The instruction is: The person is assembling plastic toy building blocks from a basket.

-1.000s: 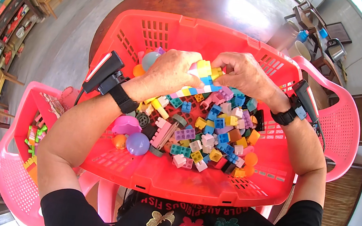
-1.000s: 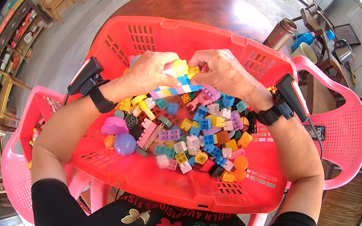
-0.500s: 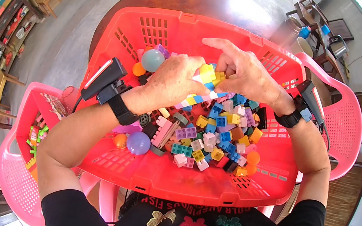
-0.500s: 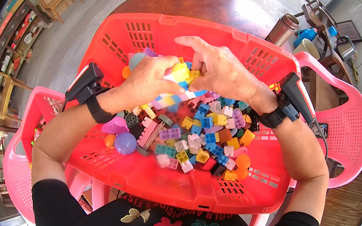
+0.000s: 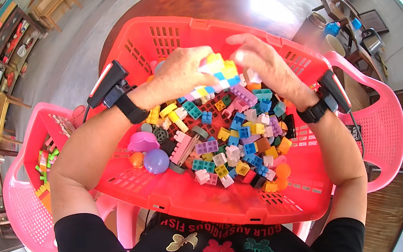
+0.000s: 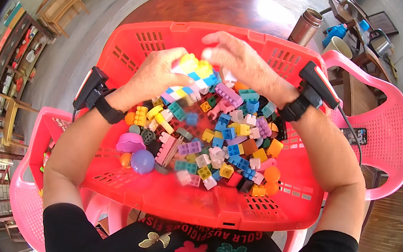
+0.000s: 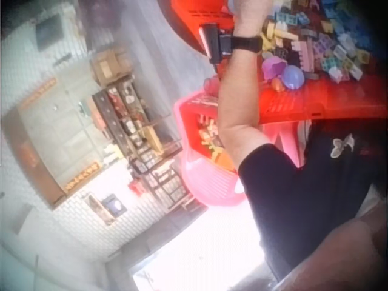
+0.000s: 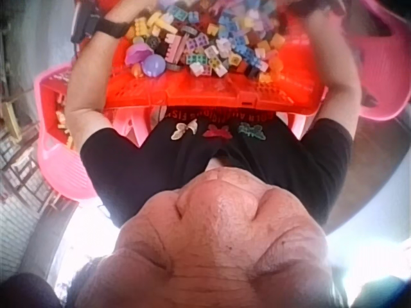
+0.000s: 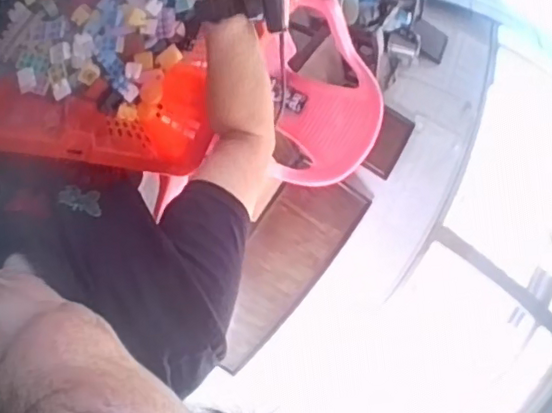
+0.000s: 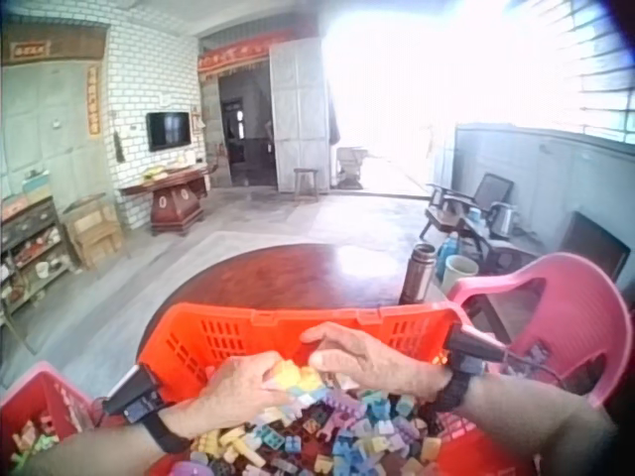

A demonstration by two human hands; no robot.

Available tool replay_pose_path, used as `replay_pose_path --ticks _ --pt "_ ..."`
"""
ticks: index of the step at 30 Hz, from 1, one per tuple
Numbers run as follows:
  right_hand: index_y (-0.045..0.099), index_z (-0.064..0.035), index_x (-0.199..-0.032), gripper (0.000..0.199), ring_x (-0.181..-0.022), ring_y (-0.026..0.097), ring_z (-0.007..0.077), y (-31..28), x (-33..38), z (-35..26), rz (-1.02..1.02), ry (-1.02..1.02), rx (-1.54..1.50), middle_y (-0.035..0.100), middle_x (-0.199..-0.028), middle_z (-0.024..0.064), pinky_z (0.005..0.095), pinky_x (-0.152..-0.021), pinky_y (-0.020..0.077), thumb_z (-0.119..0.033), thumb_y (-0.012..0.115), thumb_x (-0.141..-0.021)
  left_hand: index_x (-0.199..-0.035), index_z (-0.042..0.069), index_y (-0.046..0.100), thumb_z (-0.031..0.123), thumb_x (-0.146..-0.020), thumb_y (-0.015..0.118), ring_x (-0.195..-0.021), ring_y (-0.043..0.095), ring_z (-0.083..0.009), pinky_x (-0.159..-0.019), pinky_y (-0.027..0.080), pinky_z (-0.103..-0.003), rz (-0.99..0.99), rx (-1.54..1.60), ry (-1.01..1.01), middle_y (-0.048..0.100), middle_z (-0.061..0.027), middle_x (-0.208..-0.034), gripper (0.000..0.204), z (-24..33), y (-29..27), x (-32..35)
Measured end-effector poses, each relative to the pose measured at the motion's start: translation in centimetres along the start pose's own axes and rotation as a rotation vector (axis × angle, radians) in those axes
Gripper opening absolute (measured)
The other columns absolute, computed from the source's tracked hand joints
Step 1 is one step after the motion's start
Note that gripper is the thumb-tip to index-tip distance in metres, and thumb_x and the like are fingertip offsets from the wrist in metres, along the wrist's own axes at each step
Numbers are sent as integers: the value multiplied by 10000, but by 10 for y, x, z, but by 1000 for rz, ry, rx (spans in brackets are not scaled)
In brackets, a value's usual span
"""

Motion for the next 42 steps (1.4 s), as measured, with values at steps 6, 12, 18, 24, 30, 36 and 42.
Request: replay_pose_path --ticks 6,12,18,24,30,36,42 --pt "526 -23 -1191 588 -674 589 117 -6 2 22 -72 287 -239 638 -893 93 242 -598 462 -531 332 -967 -845 5 551 245 -672 739 -776 620 -381 -660 467 -455 2 -146 -31 622 -203 -790 351 -7 -4 -2" --pt "551 -36 -1164 511 -755 592 116 -1 0 25 -151 289 -415 632 -927 77 238 -622 468 -484 412 -960 -831 16 527 239 -691 720 -789 623 -377 -666 473 -465 -2 -310 21 622 -200 -805 327 -7 -9 -3" --pt "558 -39 -1146 329 -841 603 129 2 -3 22 -268 241 -313 627 -955 56 261 -768 484 -173 644 -858 -888 10 556 221 -693 738 -774 639 -337 -667 482 -429 -13 -152 -86 637 -189 -817 340 -24 -8 -7" --pt "576 -9 -1044 289 -880 600 117 -26 -2 7 35 161 -253 631 -918 56 252 -799 468 -104 689 -795 -1094 -11 557 67 -781 680 -873 626 -122 -766 511 -269 -155 639 -269 637 -53 -991 345 -24 11 -3" --pt "631 -21 -1051 244 -891 601 91 -25 -5 -16 45 -92 -99 652 -944 34 245 -825 469 -124 674 -834 -1127 -1 543 122 -822 678 -880 615 -100 -774 504 -255 -219 620 -269 631 -51 -996 355 -23 24 1" --pt "624 -34 -1058 206 -897 612 90 -12 -6 2 -88 -10 -160 660 -941 24 247 -826 483 -89 645 -860 -894 5 544 251 -773 743 -726 550 -96 -638 447 -294 -165 299 -105 581 -51 -775 339 -18 27 3" --pt "610 -28 -1036 189 -881 616 86 -7 -7 1 -72 -2 -171 662 -924 23 235 -804 492 -45 645 -850 -920 11 562 260 -772 743 -710 541 -74 -627 443 -279 -175 120 -80 580 -35 -746 342 -3 19 5"
Point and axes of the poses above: each hand's wrist, its own x-axis away from the middle knuckle, its own y-axis out of the palm, z = x × y, the point moved 7 cm from there along -x, towards the middle knuckle
